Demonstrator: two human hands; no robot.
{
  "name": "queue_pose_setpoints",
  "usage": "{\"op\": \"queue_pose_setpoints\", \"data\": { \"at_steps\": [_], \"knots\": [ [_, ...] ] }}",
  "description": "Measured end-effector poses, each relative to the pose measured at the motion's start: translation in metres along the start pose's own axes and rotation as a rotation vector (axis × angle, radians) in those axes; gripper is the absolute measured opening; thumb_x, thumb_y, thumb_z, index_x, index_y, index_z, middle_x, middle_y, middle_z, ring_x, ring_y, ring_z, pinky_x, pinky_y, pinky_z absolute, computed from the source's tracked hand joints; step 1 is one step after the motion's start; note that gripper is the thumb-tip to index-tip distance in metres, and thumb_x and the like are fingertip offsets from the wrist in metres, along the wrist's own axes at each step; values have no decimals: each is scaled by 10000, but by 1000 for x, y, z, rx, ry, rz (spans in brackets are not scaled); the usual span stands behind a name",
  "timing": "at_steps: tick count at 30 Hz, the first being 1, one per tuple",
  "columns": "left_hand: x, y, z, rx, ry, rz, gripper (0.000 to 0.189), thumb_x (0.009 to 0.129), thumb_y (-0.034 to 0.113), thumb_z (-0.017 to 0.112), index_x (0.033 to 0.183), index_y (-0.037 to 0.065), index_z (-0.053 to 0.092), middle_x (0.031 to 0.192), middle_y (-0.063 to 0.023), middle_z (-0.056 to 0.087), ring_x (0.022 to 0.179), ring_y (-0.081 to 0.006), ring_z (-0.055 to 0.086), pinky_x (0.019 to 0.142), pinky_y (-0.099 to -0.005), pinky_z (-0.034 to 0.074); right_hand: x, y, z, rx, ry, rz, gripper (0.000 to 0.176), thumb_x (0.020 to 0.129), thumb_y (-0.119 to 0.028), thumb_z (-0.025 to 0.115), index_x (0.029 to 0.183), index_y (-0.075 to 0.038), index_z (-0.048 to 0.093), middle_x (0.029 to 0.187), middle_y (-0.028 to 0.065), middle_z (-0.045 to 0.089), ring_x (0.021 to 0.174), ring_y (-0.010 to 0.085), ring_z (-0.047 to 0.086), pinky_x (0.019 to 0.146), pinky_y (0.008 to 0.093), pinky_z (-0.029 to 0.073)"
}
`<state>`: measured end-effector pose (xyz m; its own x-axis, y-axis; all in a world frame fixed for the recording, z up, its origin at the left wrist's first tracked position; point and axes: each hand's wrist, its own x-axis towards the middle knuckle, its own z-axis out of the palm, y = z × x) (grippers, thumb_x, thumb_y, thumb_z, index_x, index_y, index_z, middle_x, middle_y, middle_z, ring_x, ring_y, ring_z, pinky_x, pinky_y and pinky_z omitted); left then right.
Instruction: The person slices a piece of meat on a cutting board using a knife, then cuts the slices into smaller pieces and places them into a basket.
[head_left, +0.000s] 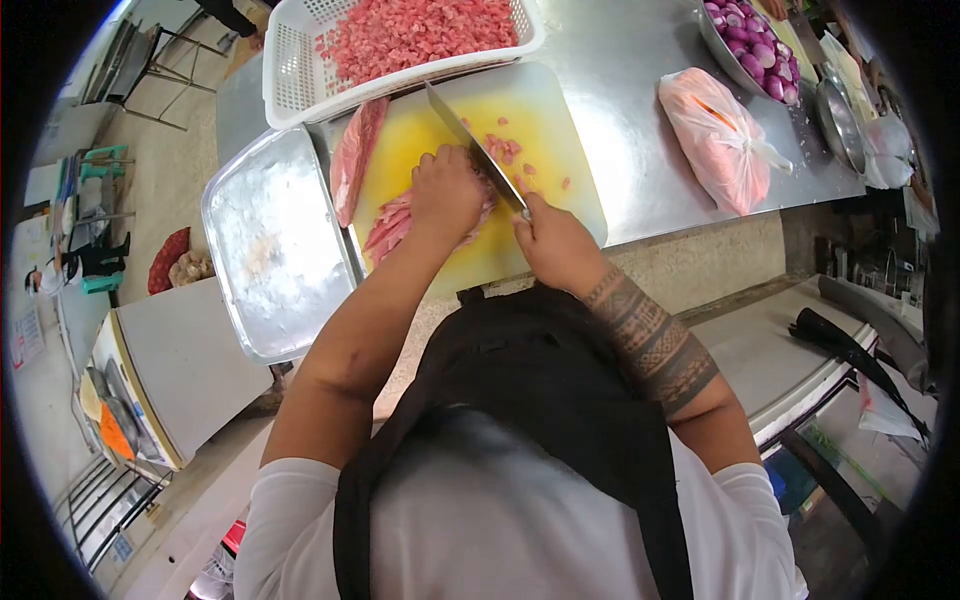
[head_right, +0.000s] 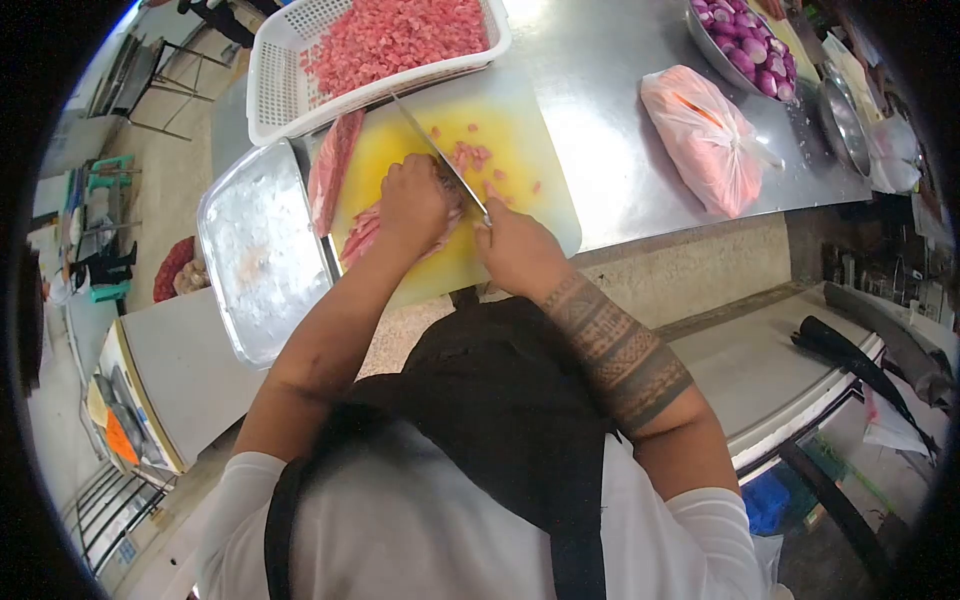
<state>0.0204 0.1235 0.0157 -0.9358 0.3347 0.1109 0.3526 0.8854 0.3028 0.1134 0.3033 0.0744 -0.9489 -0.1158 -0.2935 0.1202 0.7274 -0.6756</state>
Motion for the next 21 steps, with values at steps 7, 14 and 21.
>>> {"op": "queue_pose_setpoints", "data": {
  "at_steps": [7, 14, 21],
  "knots": [
    [-5, -10, 11, 23, 26, -27, 265, 908, 170, 620, 1130, 35, 672, 1120, -148, 648, 1034, -384, 599, 920, -525, 483, -34, 12, -9, -99, -30, 41, 296, 1058, -268, 547, 1170, 6, 544, 864, 271, 709, 861, 473, 705, 774, 593, 540],
    [-5, 2, -4, 79, -41, -62, 278, 896, 184, 596, 1132, 55, 669, 1130, -111, 655, 1028, -380, 601, 885, -533, 492, -72, -22, -41, -42, -154, 61, 312, 1062, -273, 534, 1163, 23, 541, 901, 298, 707, 902, 499, 694, 800, 600, 534],
    [-9, 0, -2, 95, -59, -61, 285, 885, 177, 593, 1130, 49, 662, 1153, -115, 650, 1036, -375, 599, 880, -528, 483, 12, -6, 4, -63, 9, -80, 292, 1049, -204, 563, 1195, 44, 511, 886, 323, 681, 888, 523, 665, 786, 594, 510]
  ]
}}
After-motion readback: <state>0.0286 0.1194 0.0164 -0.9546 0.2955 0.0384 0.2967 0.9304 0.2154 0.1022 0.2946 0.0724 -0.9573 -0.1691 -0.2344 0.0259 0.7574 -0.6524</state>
